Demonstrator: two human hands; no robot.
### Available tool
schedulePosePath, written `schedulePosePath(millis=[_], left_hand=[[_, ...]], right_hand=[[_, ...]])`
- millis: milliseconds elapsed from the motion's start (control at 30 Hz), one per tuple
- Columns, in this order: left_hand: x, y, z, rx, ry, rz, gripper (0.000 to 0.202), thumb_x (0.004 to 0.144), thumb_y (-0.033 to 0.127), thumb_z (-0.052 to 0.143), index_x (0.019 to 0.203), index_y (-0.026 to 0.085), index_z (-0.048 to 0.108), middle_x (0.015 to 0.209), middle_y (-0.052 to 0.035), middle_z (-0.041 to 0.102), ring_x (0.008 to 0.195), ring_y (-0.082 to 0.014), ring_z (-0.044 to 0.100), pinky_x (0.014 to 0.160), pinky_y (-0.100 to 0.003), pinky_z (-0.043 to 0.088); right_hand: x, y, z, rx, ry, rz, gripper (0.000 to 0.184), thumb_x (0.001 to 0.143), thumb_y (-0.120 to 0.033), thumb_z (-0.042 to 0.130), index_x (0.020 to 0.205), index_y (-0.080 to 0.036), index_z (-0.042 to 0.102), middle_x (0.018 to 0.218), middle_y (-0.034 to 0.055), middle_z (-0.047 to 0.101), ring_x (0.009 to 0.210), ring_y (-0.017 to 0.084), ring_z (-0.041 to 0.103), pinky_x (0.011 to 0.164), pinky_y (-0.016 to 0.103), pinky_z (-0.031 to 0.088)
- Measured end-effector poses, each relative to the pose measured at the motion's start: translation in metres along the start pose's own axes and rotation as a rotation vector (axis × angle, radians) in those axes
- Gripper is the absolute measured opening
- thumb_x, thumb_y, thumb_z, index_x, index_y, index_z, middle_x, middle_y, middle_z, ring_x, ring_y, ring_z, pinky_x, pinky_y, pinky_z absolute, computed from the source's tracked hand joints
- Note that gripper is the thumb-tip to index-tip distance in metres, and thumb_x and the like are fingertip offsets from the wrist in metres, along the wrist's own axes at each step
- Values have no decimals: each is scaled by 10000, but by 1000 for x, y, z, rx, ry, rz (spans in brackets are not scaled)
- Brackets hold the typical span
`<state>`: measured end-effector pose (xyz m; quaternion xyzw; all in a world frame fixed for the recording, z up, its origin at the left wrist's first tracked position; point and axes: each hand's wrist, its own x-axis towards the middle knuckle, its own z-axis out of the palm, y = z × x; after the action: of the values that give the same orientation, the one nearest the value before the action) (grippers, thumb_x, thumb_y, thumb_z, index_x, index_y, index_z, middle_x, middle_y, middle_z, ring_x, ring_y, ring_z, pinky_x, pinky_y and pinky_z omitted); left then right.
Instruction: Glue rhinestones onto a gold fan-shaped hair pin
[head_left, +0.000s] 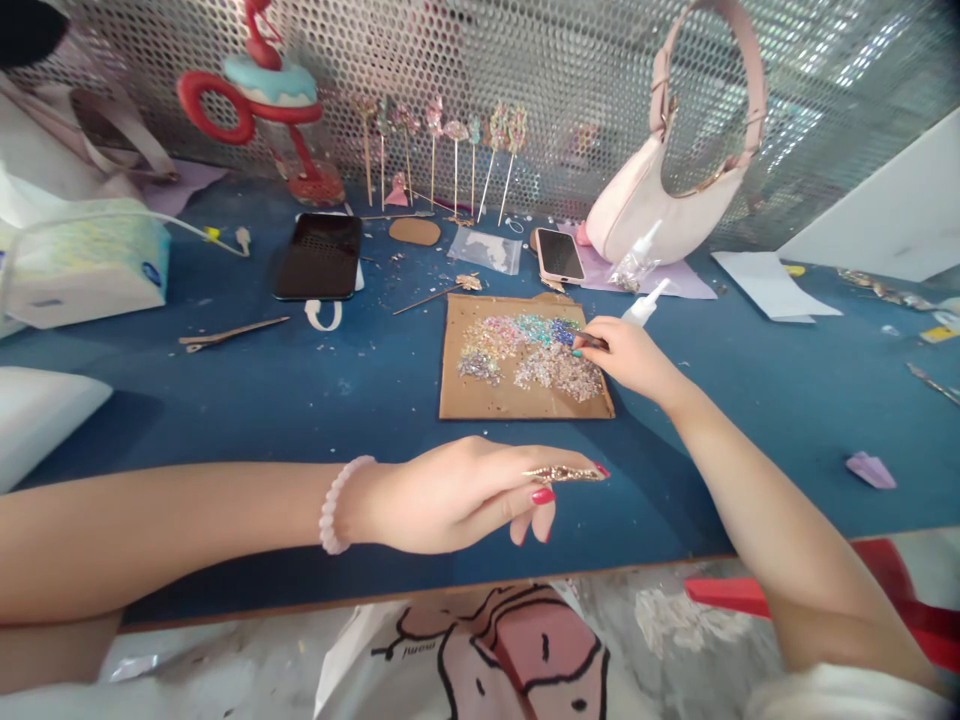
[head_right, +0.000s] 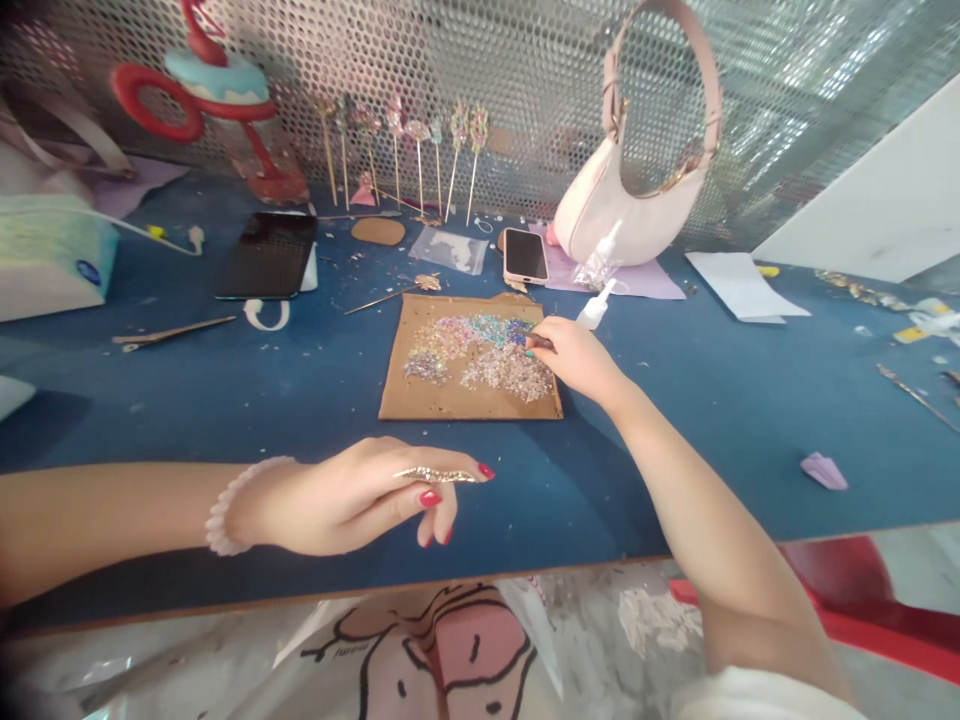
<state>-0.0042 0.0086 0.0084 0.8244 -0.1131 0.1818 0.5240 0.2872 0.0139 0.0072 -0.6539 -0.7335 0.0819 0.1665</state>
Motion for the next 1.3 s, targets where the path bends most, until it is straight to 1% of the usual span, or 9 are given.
schedulePosePath(millis=[367,567,700,800,900,1000,1133,1200,1300], left_hand=[[1,0,0,9,12,9,379,1008,167,245,1373,136,342,821,-49,615,634,-100,587,679,-221,524],[-1,-1,0,149,116,-3,428,994,135,274,1421,170,274,816,-24,616,585,-79,559,624,-180,511],[-1,-5,-1,332,204,62,462,973,101,322,1424,195,288,807,-2,623,568,-66,535,616,-152,497],[0,-7,-1,382,255,87,455,963,81,332,1407,178,325,794,-4,616,654,-74,572,665,-149,503],[1,-8,-1,380,262,77,455,956,63,332,1400,158,340,811,-16,619,745,-83,594,732,-165,509],[2,-9,0,348,266,64,445,954,61,331,1389,147,362,825,-27,624,777,-87,593,751,-178,510],[2,-13,1,251,306,20,433,957,66,312,1367,177,395,895,-45,648,650,-73,541,649,-168,506],[2,-15,2,180,332,13,411,967,83,310,1353,181,409,936,-63,653,608,-70,510,616,-167,503],[4,-19,3,89,365,39,377,984,121,325,1344,182,416,961,-78,649,618,-72,504,636,-178,505]], right_hand=[[5,5,3,57,90,61,105,779,-152,507,724,-168,595,771,40,558,667,157,496,672,292,365],[2,2,-1,151,169,94,160,823,-250,521,852,-162,653,815,65,626,714,181,553,685,315,427],[-11,-21,-13,391,194,53,274,884,-352,481,1003,-187,665,878,53,640,694,153,560,660,303,465],[-26,-49,-22,417,274,-109,254,893,-377,501,886,-234,710,943,46,621,835,166,587,744,304,477],[-40,-70,-26,371,428,-147,287,895,-400,506,771,-262,724,713,27,574,679,148,564,630,294,465],[-49,-77,-24,486,427,-188,283,884,-452,514,821,-280,729,598,6,575,544,131,539,536,291,456],[-54,-80,-18,740,389,-345,141,851,-328,605,936,-291,711,798,19,691,660,146,626,587,300,528],[-57,-84,-15,766,369,-329,188,833,-215,626,986,-302,692,912,20,705,737,146,655,632,293,557],[-62,-92,-12,747,387,-304,255,811,-143,637,1000,-310,678,918,10,710,752,143,676,650,275,572]])
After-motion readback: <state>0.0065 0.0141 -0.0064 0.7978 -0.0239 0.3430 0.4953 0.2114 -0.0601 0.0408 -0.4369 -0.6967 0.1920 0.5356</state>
